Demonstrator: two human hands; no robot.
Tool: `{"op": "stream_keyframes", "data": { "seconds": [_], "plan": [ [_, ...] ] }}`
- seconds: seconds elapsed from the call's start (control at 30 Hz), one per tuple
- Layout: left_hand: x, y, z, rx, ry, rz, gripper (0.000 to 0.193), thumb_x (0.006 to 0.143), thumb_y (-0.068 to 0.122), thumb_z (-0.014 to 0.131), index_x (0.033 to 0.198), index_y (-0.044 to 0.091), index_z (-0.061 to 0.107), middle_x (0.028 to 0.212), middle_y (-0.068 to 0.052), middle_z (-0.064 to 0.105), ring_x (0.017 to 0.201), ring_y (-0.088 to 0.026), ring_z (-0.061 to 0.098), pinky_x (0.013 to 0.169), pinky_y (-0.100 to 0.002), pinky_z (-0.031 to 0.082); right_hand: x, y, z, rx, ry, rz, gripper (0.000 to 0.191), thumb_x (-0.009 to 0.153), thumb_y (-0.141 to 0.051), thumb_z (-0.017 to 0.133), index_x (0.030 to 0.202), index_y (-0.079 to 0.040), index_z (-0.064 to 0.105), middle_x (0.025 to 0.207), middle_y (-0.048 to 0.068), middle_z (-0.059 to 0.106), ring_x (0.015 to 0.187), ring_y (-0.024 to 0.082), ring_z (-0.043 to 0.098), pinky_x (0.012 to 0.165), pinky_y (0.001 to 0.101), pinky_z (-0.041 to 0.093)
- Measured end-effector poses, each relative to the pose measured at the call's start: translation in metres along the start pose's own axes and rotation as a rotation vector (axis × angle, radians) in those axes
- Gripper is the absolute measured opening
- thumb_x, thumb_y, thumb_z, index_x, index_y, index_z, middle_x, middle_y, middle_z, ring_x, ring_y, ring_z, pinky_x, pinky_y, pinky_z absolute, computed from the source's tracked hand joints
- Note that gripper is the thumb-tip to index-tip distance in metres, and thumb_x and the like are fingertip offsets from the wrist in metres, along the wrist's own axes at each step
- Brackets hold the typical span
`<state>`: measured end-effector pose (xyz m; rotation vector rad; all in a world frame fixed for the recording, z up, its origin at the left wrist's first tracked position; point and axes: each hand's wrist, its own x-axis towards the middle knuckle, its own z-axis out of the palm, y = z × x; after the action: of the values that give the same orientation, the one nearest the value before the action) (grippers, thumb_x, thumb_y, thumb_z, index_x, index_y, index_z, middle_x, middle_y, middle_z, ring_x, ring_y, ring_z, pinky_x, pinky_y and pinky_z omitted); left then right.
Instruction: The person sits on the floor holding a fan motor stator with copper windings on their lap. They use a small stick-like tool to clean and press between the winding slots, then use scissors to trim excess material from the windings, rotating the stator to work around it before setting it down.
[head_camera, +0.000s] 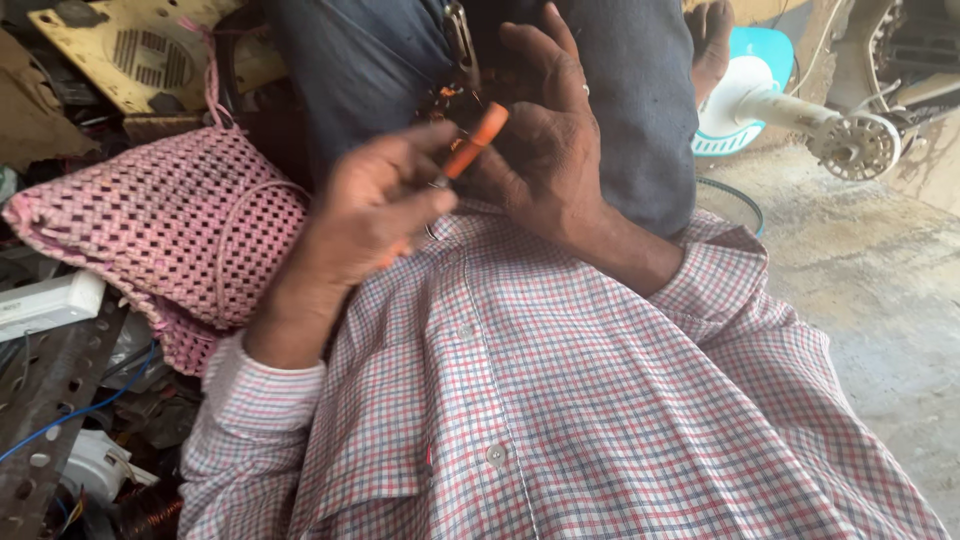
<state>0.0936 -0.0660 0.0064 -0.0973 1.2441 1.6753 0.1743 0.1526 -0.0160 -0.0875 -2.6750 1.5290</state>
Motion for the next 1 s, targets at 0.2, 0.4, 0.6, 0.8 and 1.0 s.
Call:
{"op": "stream_keyframes", "data": {
  "seconds": [0.2, 0.4, 0.6, 0.8, 1.0],
  "plan": [
    [0.010, -0.030, -0.006, -0.046, -0.071, 0.086, 0.038, 0.101, 0.005, 0.068, 0.138, 0.000, 0.065, 0.088, -0.002, 0.067, 0.059, -0.002, 0.053, 0.050, -0.018, 0.047, 0.000, 0.004, 0.003, -0.006, 0.018, -0.030, 0.022, 0.098, -0.019, 0.088, 0.111, -0.003, 0.079, 0.157, 0.021, 0.043, 0.158, 0.042, 0.023, 0.126, 0.0505, 0.038],
    [0.006, -0.005, -0.014, -0.209, 0.091, 0.176, 0.029, 0.106, 0.002, 0.068, 0.135, -0.001, 0.064, 0.094, -0.003, 0.067, 0.065, -0.004, 0.055, 0.051, -0.019, 0.048, -0.001, 0.005, 0.001, -0.035, 0.016, -0.028, 0.021, 0.096, -0.016, 0.085, 0.113, -0.005, 0.081, 0.155, 0.020, 0.043, 0.158, 0.041, 0.023, 0.127, 0.0504, 0.040],
    [0.002, -0.007, -0.007, -0.011, -0.034, 0.021, 0.044, 0.095, 0.004, 0.069, 0.138, 0.003, 0.061, 0.098, -0.002, 0.071, 0.062, -0.001, 0.057, 0.049, -0.016, 0.046, 0.000, 0.000, -0.001, 0.008, 0.002, -0.022, 0.024, 0.097, -0.019, 0.086, 0.115, -0.004, 0.080, 0.157, 0.021, 0.042, 0.158, 0.042, 0.022, 0.126, 0.0508, 0.038],
    [0.013, -0.017, -0.013, -0.056, -0.009, 0.024, 0.039, 0.096, 0.004, 0.070, 0.134, 0.001, 0.066, 0.096, -0.001, 0.070, 0.060, -0.001, 0.052, 0.049, -0.017, 0.045, 0.002, -0.001, -0.001, -0.047, 0.011, -0.014, 0.027, 0.094, -0.020, 0.089, 0.112, -0.003, 0.079, 0.158, 0.021, 0.045, 0.156, 0.043, 0.027, 0.128, 0.0516, 0.038],
    [-0.007, 0.014, -0.030, -0.130, 0.124, 0.197, 0.031, 0.106, 0.007, 0.071, 0.136, 0.001, 0.066, 0.083, -0.002, 0.064, 0.064, -0.004, 0.056, 0.055, -0.019, 0.048, 0.000, -0.001, -0.006, -0.041, 0.010, -0.038, 0.019, 0.094, -0.014, 0.082, 0.111, -0.005, 0.080, 0.162, 0.023, 0.038, 0.155, 0.045, 0.026, 0.130, 0.0531, 0.033]
  ]
}}
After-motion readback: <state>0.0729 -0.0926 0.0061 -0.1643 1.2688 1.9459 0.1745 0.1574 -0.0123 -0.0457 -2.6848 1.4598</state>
